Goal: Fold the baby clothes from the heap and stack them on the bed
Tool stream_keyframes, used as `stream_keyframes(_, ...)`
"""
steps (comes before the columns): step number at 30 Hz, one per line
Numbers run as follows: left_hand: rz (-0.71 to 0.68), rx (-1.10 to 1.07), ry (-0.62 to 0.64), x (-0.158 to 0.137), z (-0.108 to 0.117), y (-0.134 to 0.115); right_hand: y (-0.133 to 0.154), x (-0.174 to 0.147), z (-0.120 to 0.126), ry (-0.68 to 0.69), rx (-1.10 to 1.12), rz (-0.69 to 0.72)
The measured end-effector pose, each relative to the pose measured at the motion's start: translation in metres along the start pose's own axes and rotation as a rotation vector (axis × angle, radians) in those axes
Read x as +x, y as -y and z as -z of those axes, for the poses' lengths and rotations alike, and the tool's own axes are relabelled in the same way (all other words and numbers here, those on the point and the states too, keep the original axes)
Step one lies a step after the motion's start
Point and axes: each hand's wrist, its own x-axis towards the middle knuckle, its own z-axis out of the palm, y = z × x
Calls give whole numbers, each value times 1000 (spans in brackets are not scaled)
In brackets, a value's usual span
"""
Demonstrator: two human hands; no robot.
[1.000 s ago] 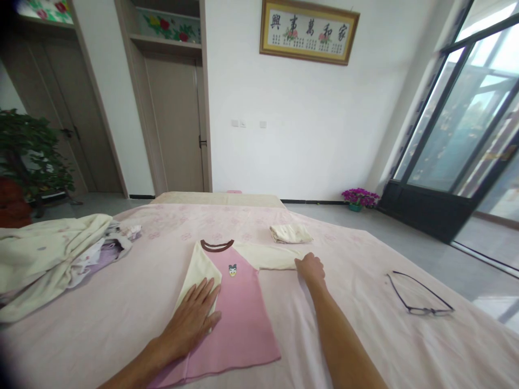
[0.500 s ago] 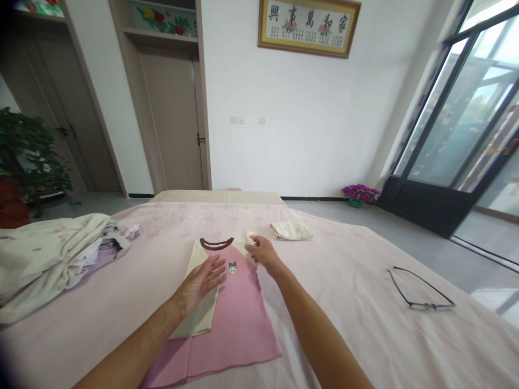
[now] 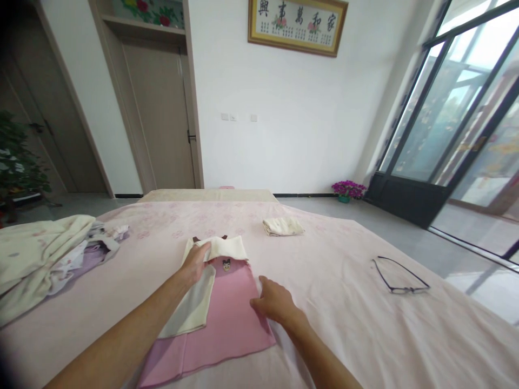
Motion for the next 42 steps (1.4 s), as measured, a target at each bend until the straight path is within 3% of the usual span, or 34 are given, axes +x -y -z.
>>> stream_keyframes(4,13,-45,-53,8,6,-23,12,-14,-5,15,-88,-16)
stream_keyframes(10,16,-42,-99,15,33,-43,29,-19,-14,-2,-40,41)
stream_keyframes(21,24,-3,-175,22,65,-31,67,-22,-30,-42,57,165)
stream_keyframes(24,25,-8,-185,26,66,-30,71,-23,-38,17,259,177)
stream_keyframes(28,40,-11,-208,29,68,-27,74,-22,-55,111,698,63)
stream_keyframes(31,53,-2,-234,29,71,-22,71,-21,-60,92,822,32)
stream_keyframes(35,88,14,-257,26,77,-13,59,-32,-46,-47,581,153)
stream_keyframes(42,143,30,-251,24,81,-5,53,-68,-16,149,137,585)
